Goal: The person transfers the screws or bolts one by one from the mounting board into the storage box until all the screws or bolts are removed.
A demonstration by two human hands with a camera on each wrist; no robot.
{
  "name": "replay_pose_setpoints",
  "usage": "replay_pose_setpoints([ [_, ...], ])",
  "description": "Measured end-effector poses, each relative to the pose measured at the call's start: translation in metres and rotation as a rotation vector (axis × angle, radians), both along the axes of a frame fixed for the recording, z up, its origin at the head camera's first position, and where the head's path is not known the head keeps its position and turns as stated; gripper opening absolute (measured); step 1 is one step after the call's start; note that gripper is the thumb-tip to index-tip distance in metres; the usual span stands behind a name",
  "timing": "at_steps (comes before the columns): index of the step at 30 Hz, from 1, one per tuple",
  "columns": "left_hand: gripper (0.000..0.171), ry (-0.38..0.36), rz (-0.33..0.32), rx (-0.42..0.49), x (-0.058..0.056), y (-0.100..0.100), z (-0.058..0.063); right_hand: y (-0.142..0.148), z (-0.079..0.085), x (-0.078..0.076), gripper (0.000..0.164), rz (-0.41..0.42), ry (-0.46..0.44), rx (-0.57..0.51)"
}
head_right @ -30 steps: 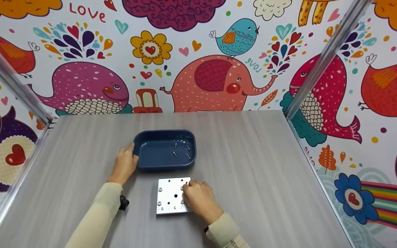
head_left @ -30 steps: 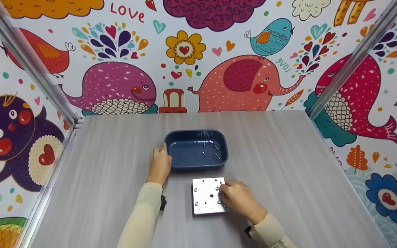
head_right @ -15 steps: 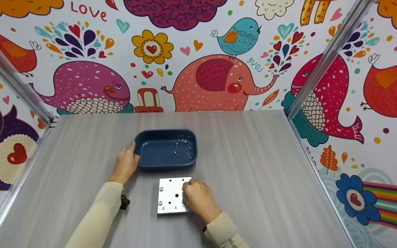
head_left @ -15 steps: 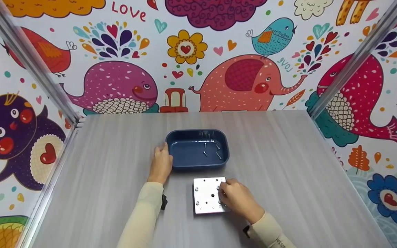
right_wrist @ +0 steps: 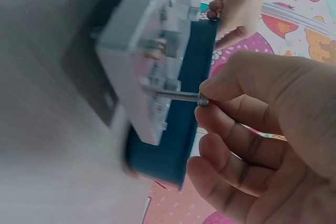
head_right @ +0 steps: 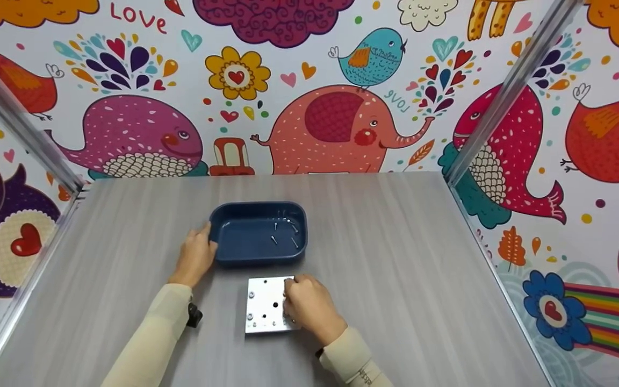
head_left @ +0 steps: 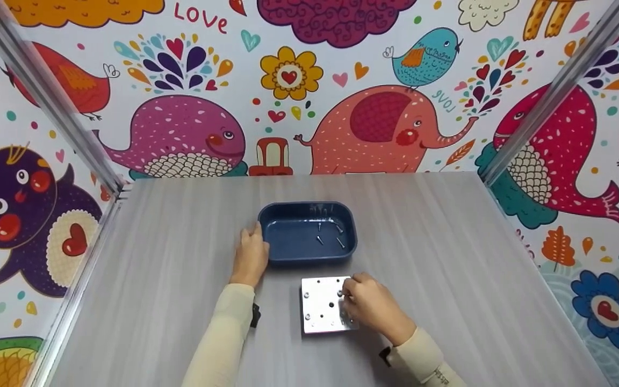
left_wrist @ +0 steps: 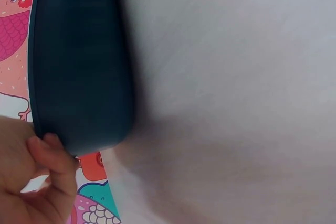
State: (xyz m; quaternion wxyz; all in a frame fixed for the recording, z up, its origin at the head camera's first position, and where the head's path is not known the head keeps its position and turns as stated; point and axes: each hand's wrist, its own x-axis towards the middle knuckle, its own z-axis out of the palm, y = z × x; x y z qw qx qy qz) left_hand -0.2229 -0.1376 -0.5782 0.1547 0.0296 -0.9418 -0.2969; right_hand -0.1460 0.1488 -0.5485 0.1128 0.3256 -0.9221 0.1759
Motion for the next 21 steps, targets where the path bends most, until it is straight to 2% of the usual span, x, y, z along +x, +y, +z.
replay_pose_setpoints([
  [4, 0.052, -0.014, 0.005, 0.007, 0.000, 0.000, 0.001, 0.000, 0.009, -0.005, 0.016, 0.005, -0.005, -0.012],
  [13, 0.052, -0.020, 0.004, -0.007, 0.000, 0.002, 0.000, 0.003, 0.024, -0.028, 0.017, 0.031, 0.065, -0.081],
  [21, 0.051, -0.031, 0.013, -0.001, 0.000, 0.001, 0.000, 0.000, 0.033, -0.054, 0.013, 0.024, 0.041, -0.110],
])
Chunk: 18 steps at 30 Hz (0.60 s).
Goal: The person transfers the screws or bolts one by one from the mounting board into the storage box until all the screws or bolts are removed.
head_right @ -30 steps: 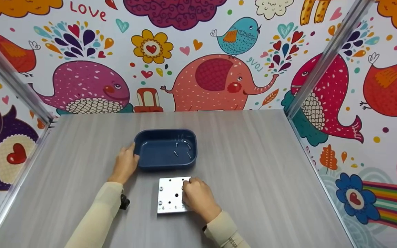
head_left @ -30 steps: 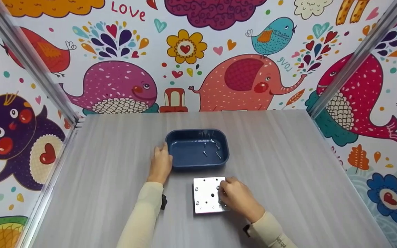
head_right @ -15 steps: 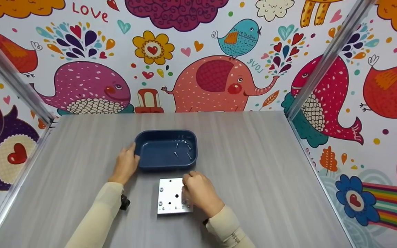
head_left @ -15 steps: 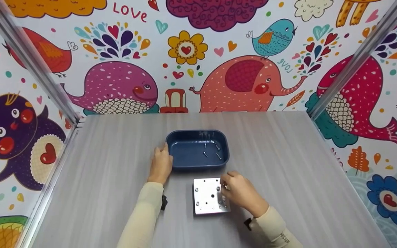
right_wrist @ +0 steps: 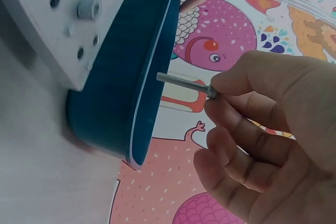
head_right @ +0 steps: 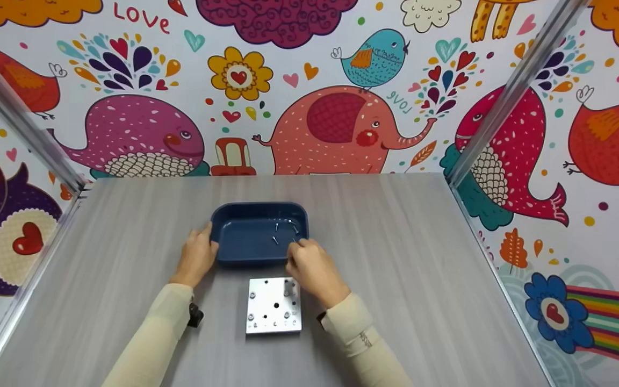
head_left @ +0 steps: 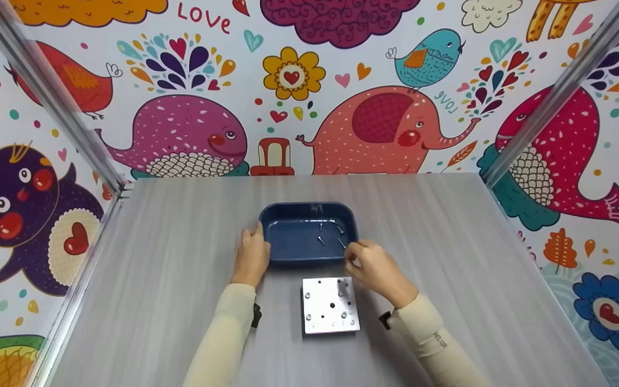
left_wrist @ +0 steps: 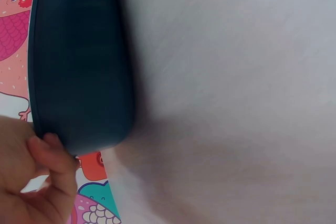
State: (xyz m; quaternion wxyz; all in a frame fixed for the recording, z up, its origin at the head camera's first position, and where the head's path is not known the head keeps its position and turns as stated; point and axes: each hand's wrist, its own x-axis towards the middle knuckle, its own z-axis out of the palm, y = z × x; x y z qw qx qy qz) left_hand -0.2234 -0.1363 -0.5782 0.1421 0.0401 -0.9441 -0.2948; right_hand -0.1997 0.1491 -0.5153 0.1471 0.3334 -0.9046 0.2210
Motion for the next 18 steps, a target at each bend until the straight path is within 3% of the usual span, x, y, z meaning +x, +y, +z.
replay_pose_setpoints([
  [9, 0.052, 0.031, -0.007, 0.002, 0.001, 0.000, -0.001, 0.000, -0.006, -0.028, 0.012, -0.047, -0.045, -0.030],
  [18, 0.051, 0.043, -0.010, -0.001, 0.000, 0.000, -0.001, 0.001, -0.018, -0.039, 0.012, -0.077, -0.067, -0.019],
])
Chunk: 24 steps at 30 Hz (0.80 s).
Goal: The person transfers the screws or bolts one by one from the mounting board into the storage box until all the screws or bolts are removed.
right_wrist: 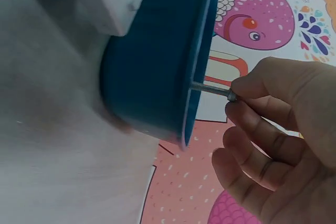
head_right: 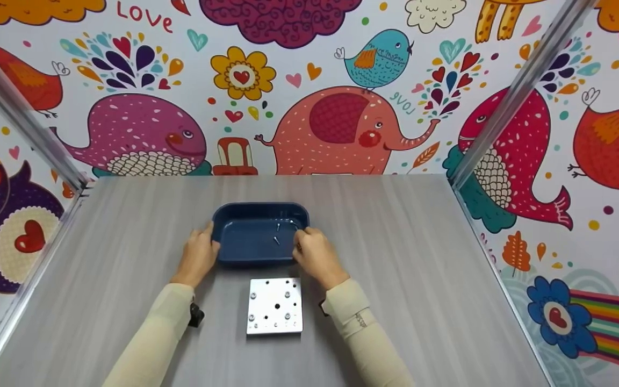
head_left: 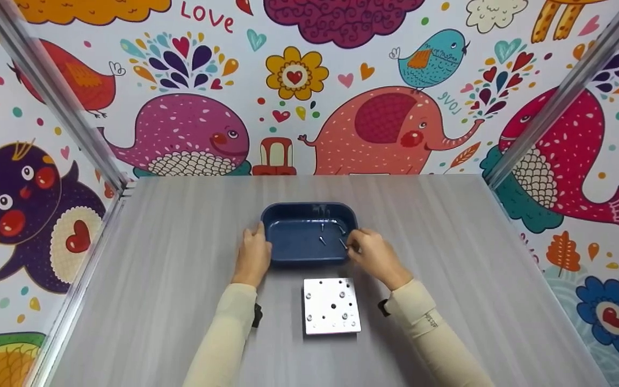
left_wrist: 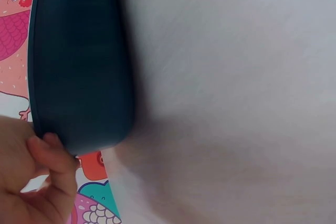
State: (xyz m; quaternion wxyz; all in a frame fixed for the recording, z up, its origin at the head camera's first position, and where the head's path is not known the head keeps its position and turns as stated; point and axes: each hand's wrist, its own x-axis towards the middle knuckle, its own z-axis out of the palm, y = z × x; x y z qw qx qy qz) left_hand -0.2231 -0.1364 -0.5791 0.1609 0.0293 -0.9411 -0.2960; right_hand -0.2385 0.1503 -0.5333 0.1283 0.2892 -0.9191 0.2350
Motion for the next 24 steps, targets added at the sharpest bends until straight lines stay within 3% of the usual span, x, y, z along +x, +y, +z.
replay_pose_setpoints([
  [12, 0.051, 0.024, 0.004, -0.011, -0.001, -0.001, 0.001, 0.001, 0.013, 0.012, 0.013, 0.009, 0.067, 0.027],
  [24, 0.050, 0.030, -0.001, -0.009, -0.001, -0.001, 0.000, 0.002, 0.018, 0.067, 0.017, 0.144, 0.153, 0.030],
])
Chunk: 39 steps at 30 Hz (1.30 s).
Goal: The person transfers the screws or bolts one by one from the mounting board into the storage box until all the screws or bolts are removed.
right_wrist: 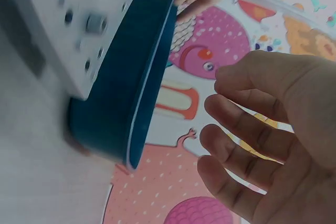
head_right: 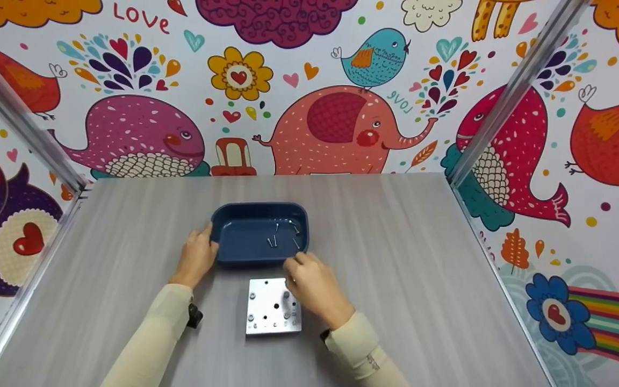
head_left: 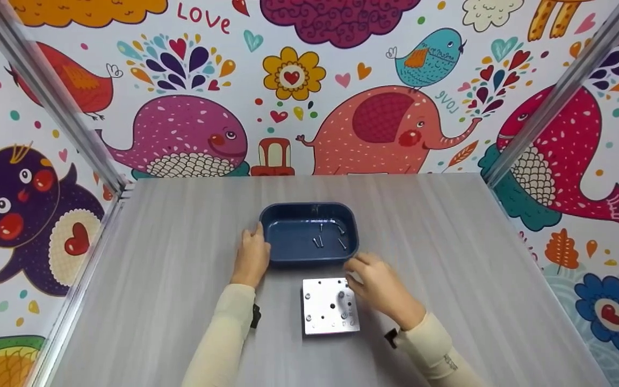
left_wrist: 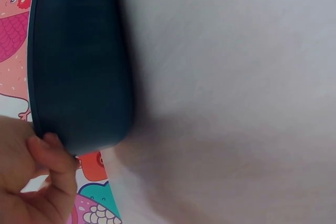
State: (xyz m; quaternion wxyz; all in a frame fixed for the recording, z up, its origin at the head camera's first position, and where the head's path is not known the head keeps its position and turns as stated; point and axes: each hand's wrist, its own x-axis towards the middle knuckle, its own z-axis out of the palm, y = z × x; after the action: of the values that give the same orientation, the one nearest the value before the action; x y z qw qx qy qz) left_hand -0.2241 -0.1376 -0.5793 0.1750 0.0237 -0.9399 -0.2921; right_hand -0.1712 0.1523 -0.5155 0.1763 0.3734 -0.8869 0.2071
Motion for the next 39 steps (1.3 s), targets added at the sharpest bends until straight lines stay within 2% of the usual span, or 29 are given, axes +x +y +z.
replay_pose_setpoints([
  [4, 0.050, -0.013, 0.002, -0.001, 0.001, 0.000, -0.001, -0.002, -0.002, 0.021, 0.019, 0.016, -0.004, 0.025],
  [7, 0.051, -0.060, 0.002, 0.015, 0.002, 0.001, 0.002, -0.005, -0.008, 0.032, 0.021, 0.043, 0.012, 0.037],
  [11, 0.053, -0.099, 0.004, 0.034, 0.000, 0.001, 0.004, -0.010, -0.020, 0.042, 0.024, 0.079, 0.042, 0.056],
  [19, 0.053, -0.089, -0.004, 0.041, 0.000, 0.000, 0.003, -0.020, -0.049, 0.058, 0.023, 0.113, 0.076, 0.132],
  [26, 0.052, -0.084, 0.000, 0.028, 0.002, 0.000, 0.002, -0.021, -0.060, 0.062, 0.018, 0.091, 0.087, 0.167],
  [39, 0.051, -0.063, -0.008, 0.011, 0.002, 0.000, 0.003, -0.021, -0.062, 0.061, 0.018, 0.061, 0.141, 0.119],
])
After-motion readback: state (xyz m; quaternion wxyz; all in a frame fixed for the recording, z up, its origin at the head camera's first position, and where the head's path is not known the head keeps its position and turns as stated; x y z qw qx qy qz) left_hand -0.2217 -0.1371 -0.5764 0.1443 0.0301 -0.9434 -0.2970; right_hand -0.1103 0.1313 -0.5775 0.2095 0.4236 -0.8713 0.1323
